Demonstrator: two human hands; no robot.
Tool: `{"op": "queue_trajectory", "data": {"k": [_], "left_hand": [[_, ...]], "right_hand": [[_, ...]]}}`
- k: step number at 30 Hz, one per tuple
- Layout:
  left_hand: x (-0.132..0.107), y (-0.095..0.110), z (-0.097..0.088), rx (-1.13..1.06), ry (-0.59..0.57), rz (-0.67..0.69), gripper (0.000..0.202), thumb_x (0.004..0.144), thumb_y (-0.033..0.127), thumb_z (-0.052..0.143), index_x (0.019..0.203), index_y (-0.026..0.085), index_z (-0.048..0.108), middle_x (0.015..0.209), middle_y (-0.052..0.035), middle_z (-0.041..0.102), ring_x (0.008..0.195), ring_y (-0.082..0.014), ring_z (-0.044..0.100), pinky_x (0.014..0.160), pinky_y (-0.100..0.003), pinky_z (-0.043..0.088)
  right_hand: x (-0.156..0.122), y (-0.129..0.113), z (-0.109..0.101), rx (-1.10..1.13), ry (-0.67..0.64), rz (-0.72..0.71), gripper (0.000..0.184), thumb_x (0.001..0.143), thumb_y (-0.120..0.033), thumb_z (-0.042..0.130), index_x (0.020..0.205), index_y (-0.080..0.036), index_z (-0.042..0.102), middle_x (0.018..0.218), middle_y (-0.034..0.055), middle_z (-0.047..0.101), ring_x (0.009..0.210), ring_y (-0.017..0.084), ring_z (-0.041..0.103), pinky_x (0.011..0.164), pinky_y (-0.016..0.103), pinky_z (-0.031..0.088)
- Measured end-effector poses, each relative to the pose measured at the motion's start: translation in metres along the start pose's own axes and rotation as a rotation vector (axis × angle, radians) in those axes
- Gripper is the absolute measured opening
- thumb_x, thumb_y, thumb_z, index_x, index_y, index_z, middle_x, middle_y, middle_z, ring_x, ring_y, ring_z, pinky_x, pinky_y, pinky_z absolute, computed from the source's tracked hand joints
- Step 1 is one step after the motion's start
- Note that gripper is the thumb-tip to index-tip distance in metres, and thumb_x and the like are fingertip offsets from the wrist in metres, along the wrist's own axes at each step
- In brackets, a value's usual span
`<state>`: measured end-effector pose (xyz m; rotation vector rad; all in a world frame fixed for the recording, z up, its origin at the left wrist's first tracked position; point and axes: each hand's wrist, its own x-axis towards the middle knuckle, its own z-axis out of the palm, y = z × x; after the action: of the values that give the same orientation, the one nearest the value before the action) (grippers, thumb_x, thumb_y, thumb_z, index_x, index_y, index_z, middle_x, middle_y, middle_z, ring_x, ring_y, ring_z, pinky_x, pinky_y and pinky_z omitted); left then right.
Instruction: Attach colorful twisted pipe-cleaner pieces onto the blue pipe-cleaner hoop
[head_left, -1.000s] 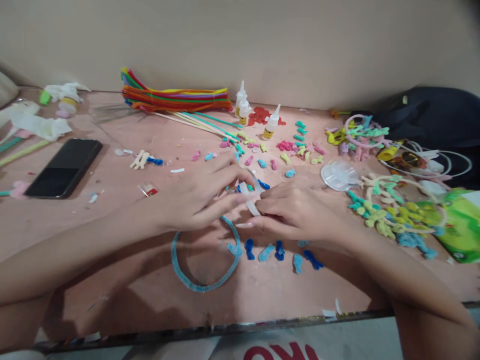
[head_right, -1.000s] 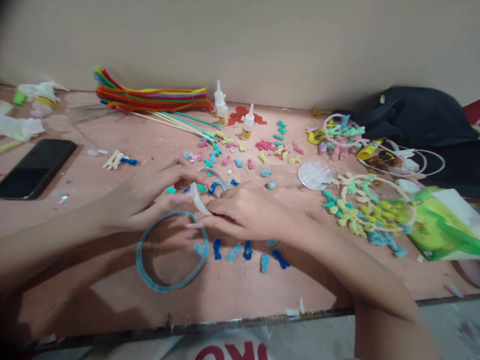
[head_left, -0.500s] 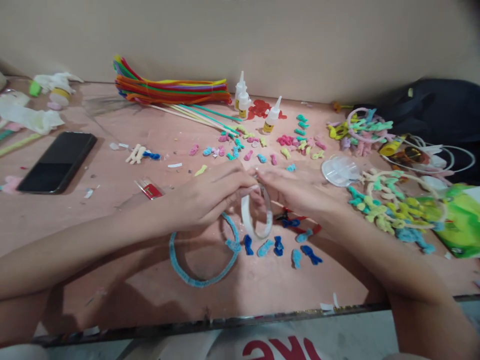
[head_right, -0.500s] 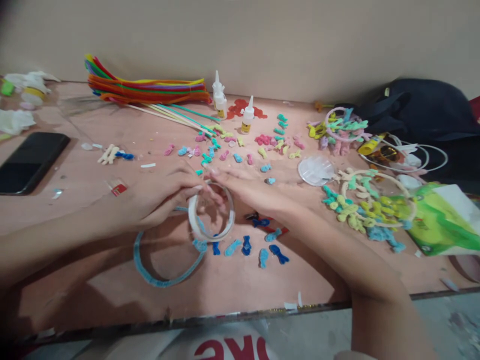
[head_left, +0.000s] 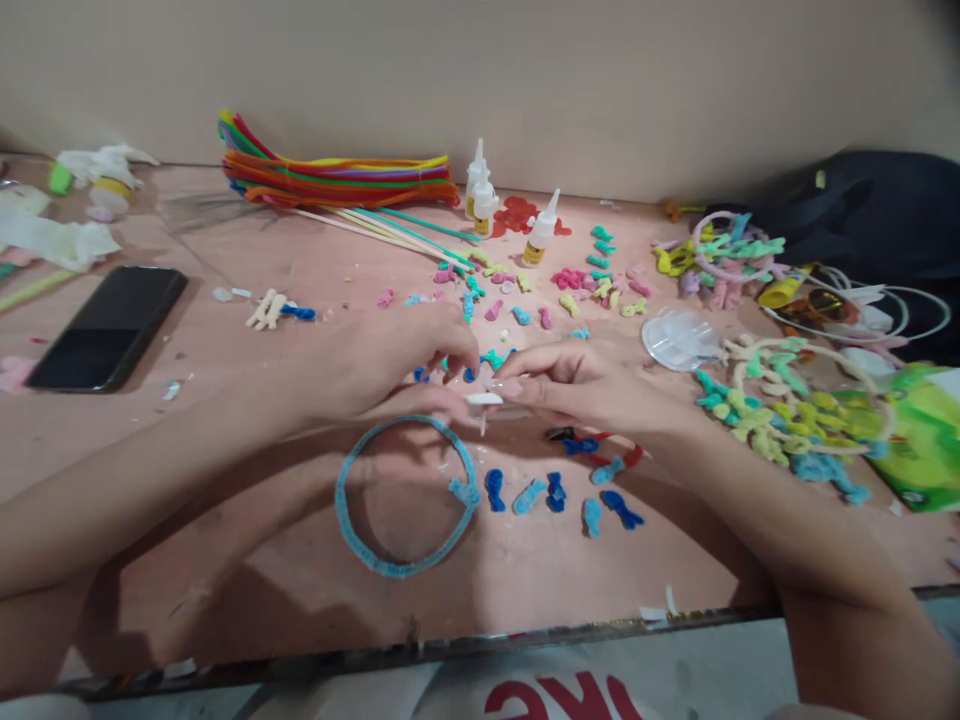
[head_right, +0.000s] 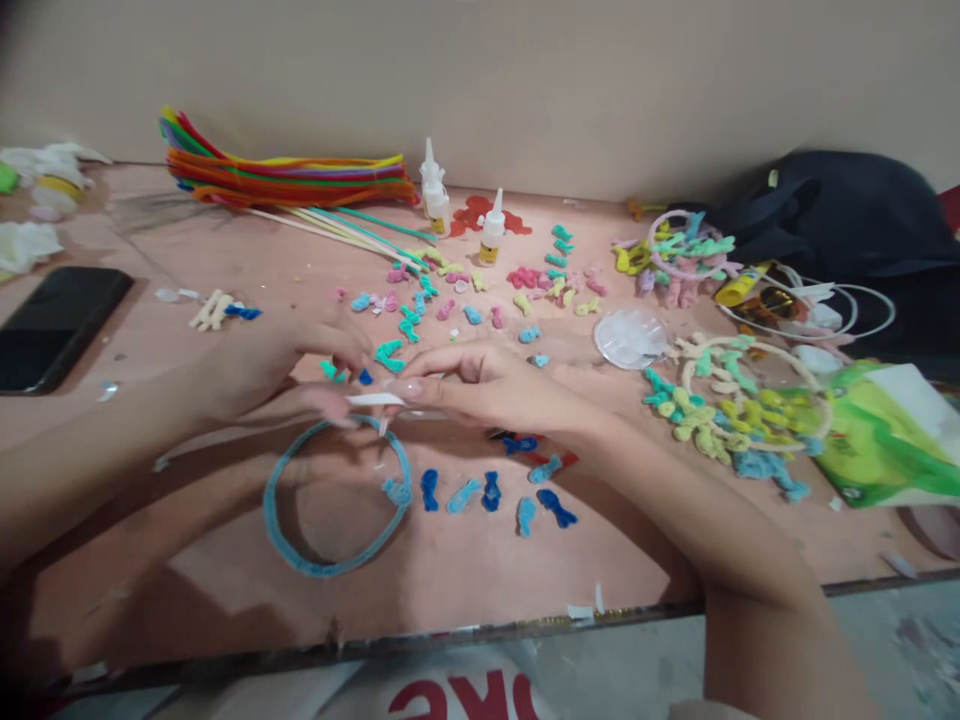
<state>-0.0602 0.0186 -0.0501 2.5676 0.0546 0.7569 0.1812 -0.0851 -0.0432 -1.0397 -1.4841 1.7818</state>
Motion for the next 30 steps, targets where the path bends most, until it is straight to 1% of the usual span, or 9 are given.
{"op": "queue_trajectory", "data": {"k": [4,8,13,16,20,23,26,28,30], "left_hand": [[0.002,0.007,-0.008,0.025,-0.042,0.057,0.054,0.111,0.069,0.038,0.109,0.021,0.062,0.098,-0.0077,0.071,0.083,-0.0188,0.066,0.078,-0.030,0.050],[0.008,0.026,-0.004,0.150,-0.156,0.005,0.038,0.114,0.051,0.048,0.100,0.019,0.063,0.095,-0.0063,0.070,0.084,-0.0194,0.064,0.079,-0.031,0.044],[0.010,0.039,0.000,0.164,-0.213,-0.039,0.040,0.117,0.042,0.043,0.092,0.019,0.066,0.087,-0.0037,0.069,0.081,-0.0195,0.058,0.077,-0.032,0.038],[0.009,0.037,-0.001,0.196,-0.249,-0.036,0.044,0.118,0.040,0.038,0.092,0.019,0.066,0.086,-0.0036,0.068,0.080,-0.0203,0.054,0.076,-0.033,0.036],[0.009,0.037,-0.001,0.229,-0.297,-0.052,0.053,0.119,0.043,0.028,0.089,0.019,0.065,0.086,-0.0043,0.067,0.081,-0.0213,0.052,0.076,-0.034,0.034],[0.009,0.041,-0.001,0.229,-0.300,-0.130,0.050,0.117,0.051,0.037,0.100,0.016,0.069,0.090,-0.0041,0.068,0.083,-0.0207,0.054,0.076,-0.033,0.034],[0.010,0.046,-0.002,0.207,-0.287,-0.161,0.049,0.114,0.057,0.044,0.103,0.016,0.069,0.093,-0.0039,0.068,0.085,-0.0203,0.056,0.077,-0.032,0.034],[0.011,0.047,-0.003,0.178,-0.308,-0.166,0.050,0.117,0.052,0.039,0.097,0.017,0.069,0.092,-0.0038,0.067,0.085,-0.0198,0.057,0.077,-0.031,0.035],[0.011,0.046,-0.004,0.129,-0.330,-0.183,0.052,0.119,0.047,0.034,0.092,0.018,0.068,0.089,-0.0033,0.067,0.084,-0.0187,0.057,0.076,-0.030,0.036]], "right_hand": [[-0.006,-0.005,0.006,-0.206,0.037,-0.066,0.035,0.102,-0.050,0.071,0.098,-0.016,0.076,0.055,-0.0093,0.051,0.039,0.003,0.034,0.037,0.021,0.019],[-0.011,-0.012,0.007,-0.370,0.025,-0.134,0.034,0.106,-0.049,0.064,0.101,-0.016,0.074,0.057,-0.0071,0.055,0.044,0.006,0.042,0.041,0.021,0.027],[-0.014,-0.015,0.006,-0.546,-0.020,-0.200,0.029,0.110,-0.035,0.053,0.101,-0.017,0.073,0.083,0.0018,0.074,0.068,0.012,0.062,0.062,0.023,0.045],[-0.014,-0.017,0.008,-0.512,-0.011,-0.164,0.025,0.109,-0.029,0.051,0.100,-0.017,0.071,0.089,0.0015,0.075,0.076,0.012,0.065,0.068,0.023,0.048],[-0.013,-0.019,0.007,-0.424,-0.090,-0.079,0.026,0.111,-0.030,0.051,0.105,-0.015,0.072,0.091,0.0008,0.074,0.074,0.010,0.062,0.063,0.021,0.043],[-0.013,-0.022,0.006,-0.426,-0.153,-0.065,0.030,0.112,-0.033,0.051,0.108,-0.013,0.073,0.093,0.0013,0.075,0.071,0.008,0.061,0.062,0.021,0.042],[-0.012,-0.022,0.006,-0.451,-0.140,-0.056,0.030,0.112,-0.031,0.052,0.107,-0.013,0.075,0.103,0.0038,0.080,0.084,0.010,0.068,0.072,0.021,0.048],[-0.012,-0.020,0.006,-0.462,-0.135,-0.033,0.029,0.112,-0.032,0.054,0.110,-0.013,0.076,0.109,0.0056,0.081,0.091,0.012,0.070,0.075,0.021,0.050],[-0.011,-0.018,0.004,-0.448,-0.155,-0.019,0.031,0.111,-0.035,0.054,0.114,-0.013,0.076,0.108,0.0058,0.080,0.085,0.011,0.068,0.070,0.021,0.049]]}}
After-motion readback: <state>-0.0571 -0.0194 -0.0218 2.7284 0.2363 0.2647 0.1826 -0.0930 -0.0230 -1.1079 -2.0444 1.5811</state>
